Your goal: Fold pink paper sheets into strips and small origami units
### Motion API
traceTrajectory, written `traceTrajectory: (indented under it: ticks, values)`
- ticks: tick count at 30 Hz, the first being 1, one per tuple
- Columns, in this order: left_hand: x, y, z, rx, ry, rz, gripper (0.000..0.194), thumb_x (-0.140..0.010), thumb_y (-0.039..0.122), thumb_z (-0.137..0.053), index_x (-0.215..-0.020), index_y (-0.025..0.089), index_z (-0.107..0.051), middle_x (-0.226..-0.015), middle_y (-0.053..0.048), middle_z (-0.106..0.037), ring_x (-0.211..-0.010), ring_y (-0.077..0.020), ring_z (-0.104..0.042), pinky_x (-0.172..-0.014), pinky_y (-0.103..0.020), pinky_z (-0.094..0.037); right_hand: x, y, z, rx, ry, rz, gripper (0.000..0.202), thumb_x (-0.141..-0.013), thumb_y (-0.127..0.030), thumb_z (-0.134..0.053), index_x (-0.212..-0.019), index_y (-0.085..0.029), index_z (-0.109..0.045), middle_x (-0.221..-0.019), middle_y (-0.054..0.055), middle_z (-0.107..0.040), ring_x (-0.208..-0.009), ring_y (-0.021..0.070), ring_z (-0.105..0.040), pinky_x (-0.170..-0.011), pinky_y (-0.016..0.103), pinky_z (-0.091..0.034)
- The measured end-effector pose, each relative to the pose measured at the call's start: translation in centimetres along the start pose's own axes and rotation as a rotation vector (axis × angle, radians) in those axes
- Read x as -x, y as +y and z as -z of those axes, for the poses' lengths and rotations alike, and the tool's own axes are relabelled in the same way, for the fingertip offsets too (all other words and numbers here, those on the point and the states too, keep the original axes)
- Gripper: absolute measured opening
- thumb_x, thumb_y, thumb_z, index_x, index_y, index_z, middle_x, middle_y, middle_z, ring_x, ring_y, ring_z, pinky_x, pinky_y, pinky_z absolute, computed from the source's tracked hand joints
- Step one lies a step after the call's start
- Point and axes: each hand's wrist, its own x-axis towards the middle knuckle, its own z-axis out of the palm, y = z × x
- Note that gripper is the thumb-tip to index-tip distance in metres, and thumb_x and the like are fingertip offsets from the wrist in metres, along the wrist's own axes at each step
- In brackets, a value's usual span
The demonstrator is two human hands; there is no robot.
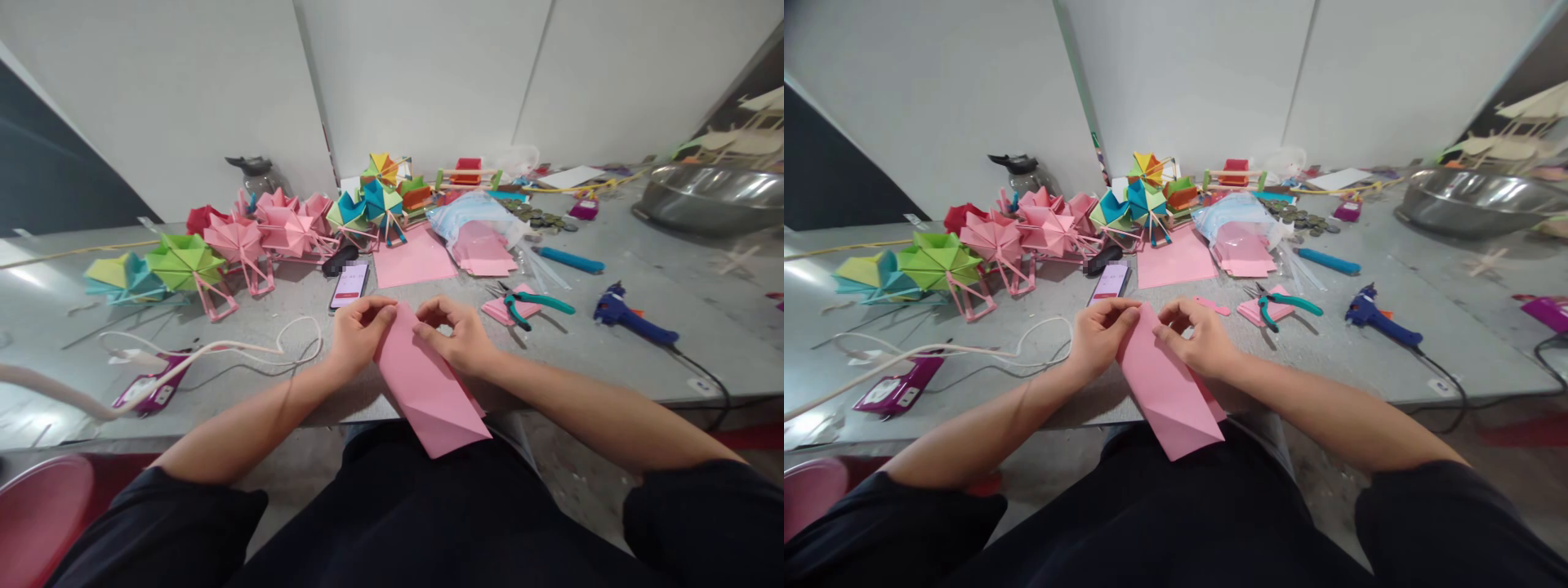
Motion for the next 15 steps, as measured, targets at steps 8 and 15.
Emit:
traceTrajectory:
  ticks: [8,15]
  values:
    - [0.46,0.13,-0.34,-0.023,-0.103,-0.071,0.019,-0.096,0.035,-0.072,-0.098,0.019,-0.083,-0.101,-0.009,-0.084,-0.094,-0.0246,-0.077,-0.088,-0.038,-0.063,-0.39,0.14,-0.24,-0.014,0.020,0.026,0.024,-0.092,-0.046,-0.075,-0.094,-0.022,-0.074,-0.087,0.006,-0.079,-0.076,0.0202,-0.072,-0.071,0.035,-0.059]
    - [0.58,0.42,-0.35,-0.068,-0.196,-0.128,0.020,-0.096,0.036,-0.073,-0.098,0.018,-0.081,-0.098,-0.009,-0.083,-0.092,-0.0228,-0.077,-0.085,-0.036,-0.062,-0.35,0.35,-0.40,0.012,0.012,0.040,0.025,-0.096,-0.044,-0.072,-0.089,-0.022,-0.078,-0.082,0.005,-0.078,-0.073,0.0196,-0.070,-0.067,0.032,-0.056]
